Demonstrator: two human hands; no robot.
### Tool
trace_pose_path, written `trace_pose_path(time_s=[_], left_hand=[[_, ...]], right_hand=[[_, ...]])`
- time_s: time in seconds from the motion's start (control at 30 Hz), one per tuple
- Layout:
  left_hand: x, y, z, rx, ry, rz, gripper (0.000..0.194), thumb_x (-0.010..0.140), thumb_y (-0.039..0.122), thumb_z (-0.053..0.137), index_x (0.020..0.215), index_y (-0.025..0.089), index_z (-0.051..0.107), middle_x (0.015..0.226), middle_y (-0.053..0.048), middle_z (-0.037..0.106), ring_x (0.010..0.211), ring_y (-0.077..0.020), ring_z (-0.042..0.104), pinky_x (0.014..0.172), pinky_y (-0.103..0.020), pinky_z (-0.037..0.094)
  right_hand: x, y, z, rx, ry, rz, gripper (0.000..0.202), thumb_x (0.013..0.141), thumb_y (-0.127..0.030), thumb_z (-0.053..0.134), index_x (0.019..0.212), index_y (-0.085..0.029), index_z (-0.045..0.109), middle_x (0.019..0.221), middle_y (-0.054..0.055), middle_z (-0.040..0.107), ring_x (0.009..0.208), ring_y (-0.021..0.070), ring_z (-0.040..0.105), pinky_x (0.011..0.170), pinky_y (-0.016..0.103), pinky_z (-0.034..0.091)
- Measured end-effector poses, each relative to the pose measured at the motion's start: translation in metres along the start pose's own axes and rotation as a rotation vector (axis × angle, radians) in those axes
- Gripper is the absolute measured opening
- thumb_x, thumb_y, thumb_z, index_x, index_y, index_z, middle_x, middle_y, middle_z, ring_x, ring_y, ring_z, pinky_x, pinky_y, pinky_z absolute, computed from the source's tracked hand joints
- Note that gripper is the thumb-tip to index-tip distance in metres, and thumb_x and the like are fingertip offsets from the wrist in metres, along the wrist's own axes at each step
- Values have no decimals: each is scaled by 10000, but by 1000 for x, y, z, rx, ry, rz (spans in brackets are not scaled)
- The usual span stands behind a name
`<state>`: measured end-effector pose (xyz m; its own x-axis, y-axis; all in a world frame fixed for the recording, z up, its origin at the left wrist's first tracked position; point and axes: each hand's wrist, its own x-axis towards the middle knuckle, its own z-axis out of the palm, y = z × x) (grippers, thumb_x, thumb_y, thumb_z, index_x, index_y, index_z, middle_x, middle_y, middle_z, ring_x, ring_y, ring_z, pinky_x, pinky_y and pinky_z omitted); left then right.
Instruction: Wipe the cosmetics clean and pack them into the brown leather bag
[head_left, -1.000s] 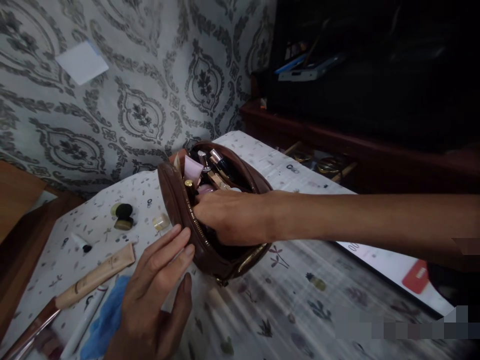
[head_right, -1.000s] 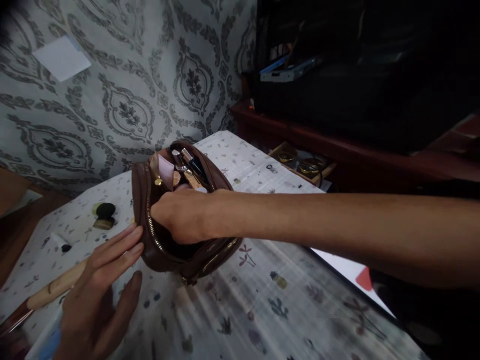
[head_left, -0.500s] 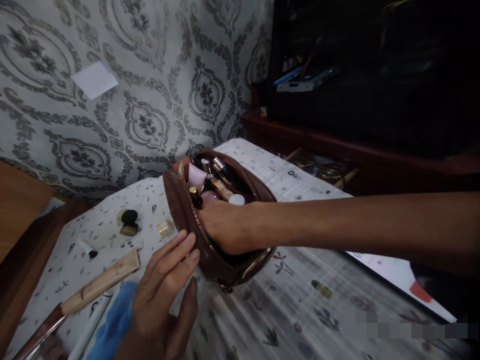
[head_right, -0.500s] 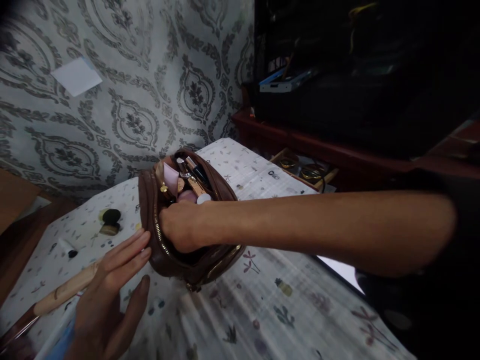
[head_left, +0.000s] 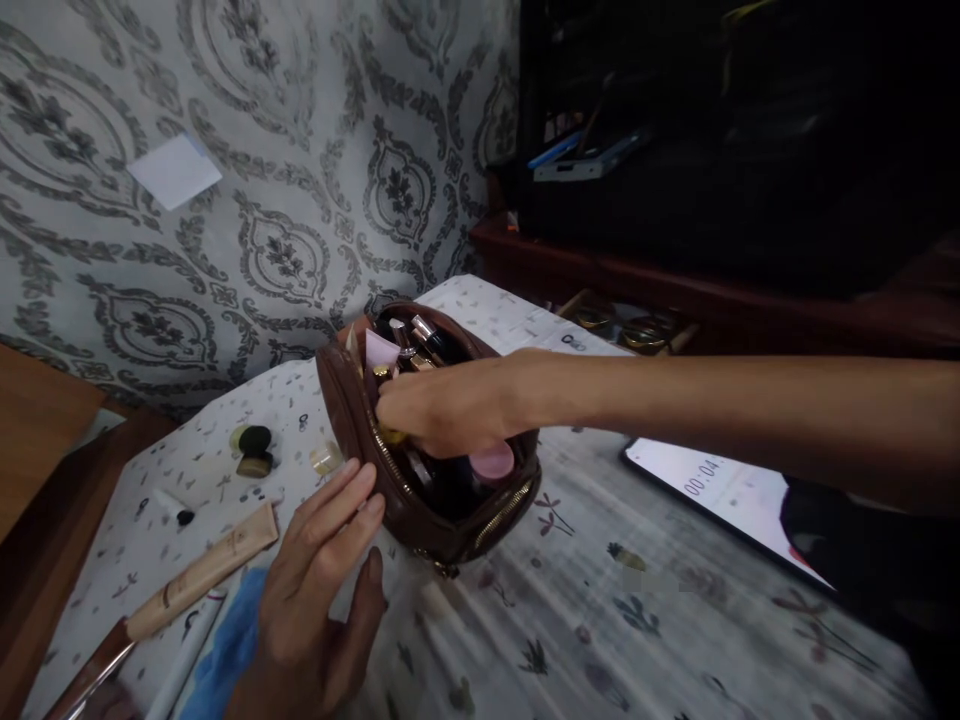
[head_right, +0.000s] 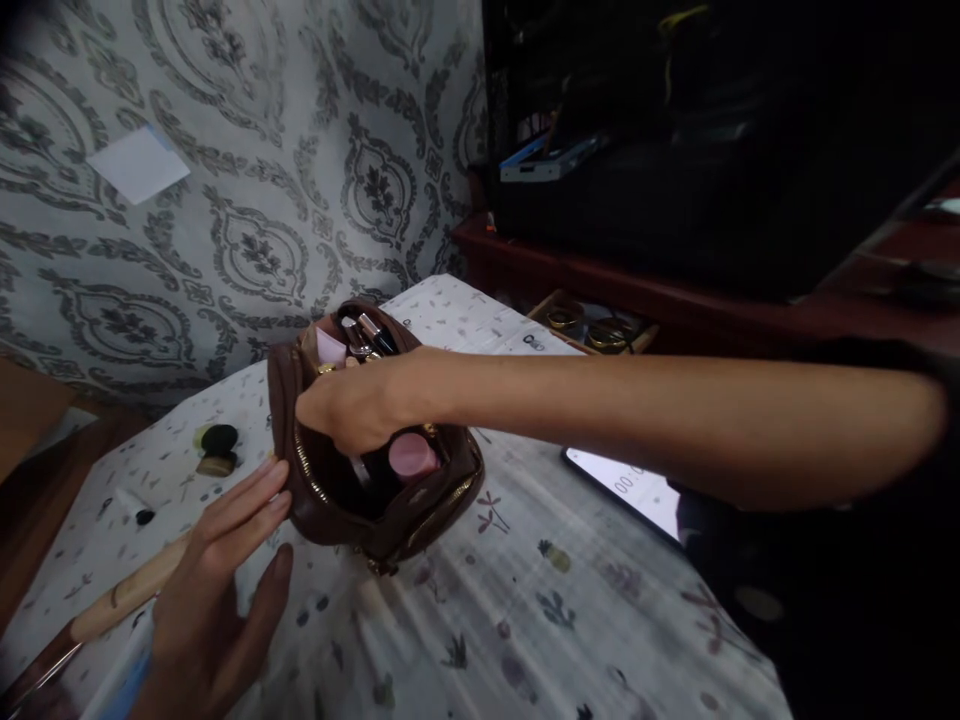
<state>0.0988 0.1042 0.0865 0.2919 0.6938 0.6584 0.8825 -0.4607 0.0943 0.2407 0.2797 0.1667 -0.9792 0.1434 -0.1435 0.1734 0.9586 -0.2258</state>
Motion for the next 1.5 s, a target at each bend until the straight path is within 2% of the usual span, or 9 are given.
trace_pose_path(time_s=[0.2,0.4,0.47,0.57,0.63,0.83,1.03,1.23,1.5], left_hand=[[-1,-1,2,-16,11,1,577,794,-47,598,1333,151,538,1367,-153,591,1311,-291,542,1054,-467,509],[-1,-2,2,-6,1,-6,613,808,-41,586,1371,189,511,1381,-128,585,1313,-279,541,1040,-468,522],[0,-1,2,0,2,0,601,816,-37,580,1370,186,511,1377,-129,589,1311,-279,544,1026,-464,533],[2,1,1,18,19,-4,582,826,-28,575,1363,190,518,1371,-128,599,1300,-278,555,1009,-464,545],[2,2,1,24,10,-3,586,828,-21,578,1368,198,513,1375,-124,599,1300,-275,556,1004,-459,550],[1,2,3,8,33,-13,582,822,-45,564,1356,183,523,1377,-126,591,1312,-270,543,1036,-458,526],[-1,-1,0,2,-10,20,608,802,-63,574,1367,149,506,1397,-148,565,1331,-281,522,1054,-458,511],[-1,0,0,4,-16,-3,627,819,-41,574,1394,195,488,1405,-122,566,1334,-280,521,1051,-462,516],[-2,1,-1,-35,-40,-25,582,834,-29,566,1381,156,496,1411,-132,550,1365,-275,483,1096,-449,472]], right_hand=[[-7,-5,-9,-19,-53,92,241,902,-58,494,959,-26,726,858,122,728,780,183,651,614,264,414],[3,-11,-1,-13,-155,71,267,863,-13,505,1017,-9,723,926,149,736,831,203,678,629,270,442],[5,-6,-1,21,-85,62,266,861,-23,507,1024,-27,717,941,143,735,816,198,679,618,262,446],[5,6,-1,-15,154,86,254,852,-42,529,1027,-52,712,948,149,732,822,207,687,651,270,467],[6,13,-2,-90,247,114,237,849,-41,539,1005,-60,717,936,158,732,866,228,693,715,295,487],[6,9,-2,-213,18,141,251,893,-61,521,1045,-81,720,1055,175,722,1042,302,672,825,394,513],[10,2,2,-259,-20,135,259,909,-43,505,1077,-39,702,1107,192,714,1101,332,652,882,430,492],[2,8,-3,-226,40,42,211,877,-46,545,1005,-106,701,1025,122,723,972,250,666,729,319,481],[-39,-1,-12,64,149,-10,98,835,-61,629,893,-139,643,799,7,639,736,139,581,645,257,388]])
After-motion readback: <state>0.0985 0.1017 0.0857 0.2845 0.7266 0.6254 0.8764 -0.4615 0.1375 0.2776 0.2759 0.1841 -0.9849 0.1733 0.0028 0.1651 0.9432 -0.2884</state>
